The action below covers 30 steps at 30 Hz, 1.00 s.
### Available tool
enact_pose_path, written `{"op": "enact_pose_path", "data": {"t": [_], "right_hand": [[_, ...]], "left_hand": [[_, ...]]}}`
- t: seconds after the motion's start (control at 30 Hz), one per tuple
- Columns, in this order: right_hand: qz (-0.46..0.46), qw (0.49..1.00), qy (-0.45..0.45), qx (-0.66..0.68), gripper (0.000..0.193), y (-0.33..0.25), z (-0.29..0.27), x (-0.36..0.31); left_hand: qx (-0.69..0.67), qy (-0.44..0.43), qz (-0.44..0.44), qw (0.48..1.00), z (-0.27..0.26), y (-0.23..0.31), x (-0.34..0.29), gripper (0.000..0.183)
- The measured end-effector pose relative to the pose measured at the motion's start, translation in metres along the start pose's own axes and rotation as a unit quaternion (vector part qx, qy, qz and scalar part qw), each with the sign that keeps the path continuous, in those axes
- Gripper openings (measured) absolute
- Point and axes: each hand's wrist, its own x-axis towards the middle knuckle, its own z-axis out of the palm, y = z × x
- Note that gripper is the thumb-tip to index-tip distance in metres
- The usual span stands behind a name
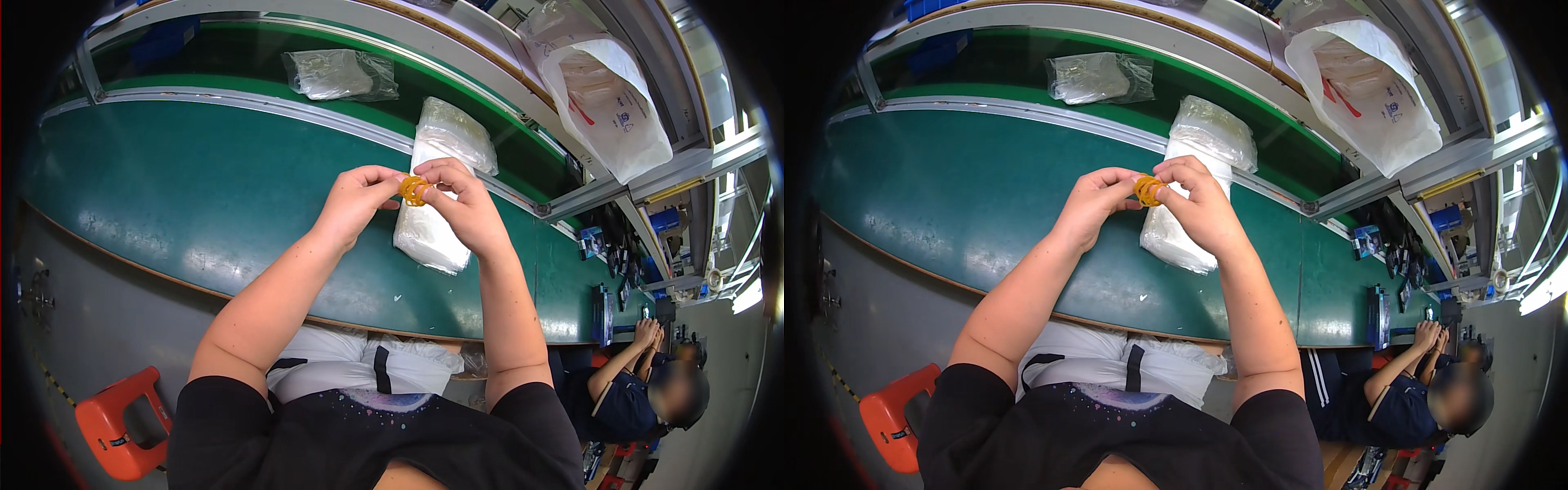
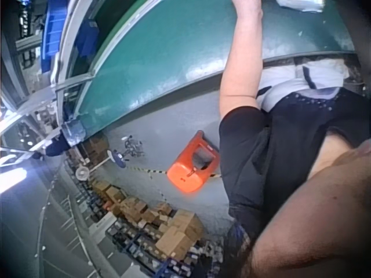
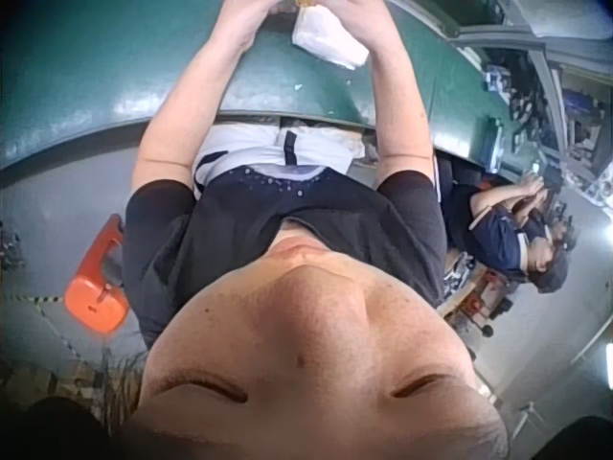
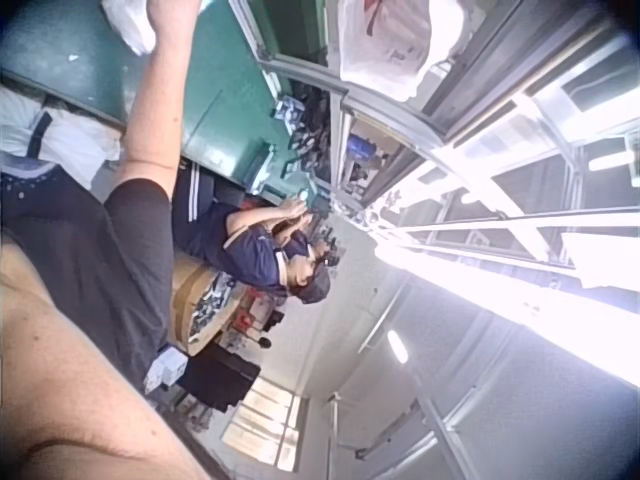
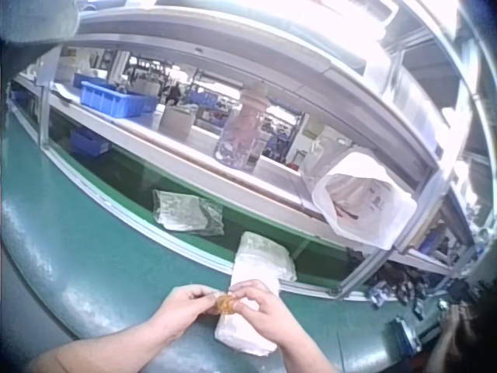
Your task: The recorder is packaging small blue boxes into plastic sleeves and using rubber bands to bundle items on an assembly line.
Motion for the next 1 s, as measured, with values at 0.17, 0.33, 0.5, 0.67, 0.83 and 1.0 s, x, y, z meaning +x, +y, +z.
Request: {"op": "enact_pose_path", "data": {"t": [0.17,0.33,0.5,0.67,0.83,1.0], "right_hand": [[0.003,0.998,0.012,-0.065,0.012,-0.001,0.002,0.002],[0.033,0.993,0.033,-0.108,0.015,-0.003,0.003,0.004],[0.102,0.99,0.063,-0.071,0.022,-0.001,0.007,0.006],[0.199,0.975,0.054,0.086,0.029,0.005,0.001,0.007],[0.245,0.96,0.025,0.134,0.035,-0.009,-0.007,0.005],[0.197,0.97,0.01,0.139,0.048,-0.004,0.0,0.002]], "left_hand": [[-0.128,-0.057,-0.032,0.99,-0.003,-0.001,0.001,0.029],[-0.037,-0.065,-0.007,0.997,0.006,0.005,-0.005,0.032],[0.086,-0.063,0.045,0.993,0.004,-0.002,-0.002,0.032],[0.066,-0.064,0.02,0.996,0.002,-0.004,0.002,0.028],[0.041,-0.033,0.007,0.999,0.001,-0.001,0.001,0.025],[0.009,-0.033,-0.006,0.999,-0.001,-0.001,0.001,0.026]]}}
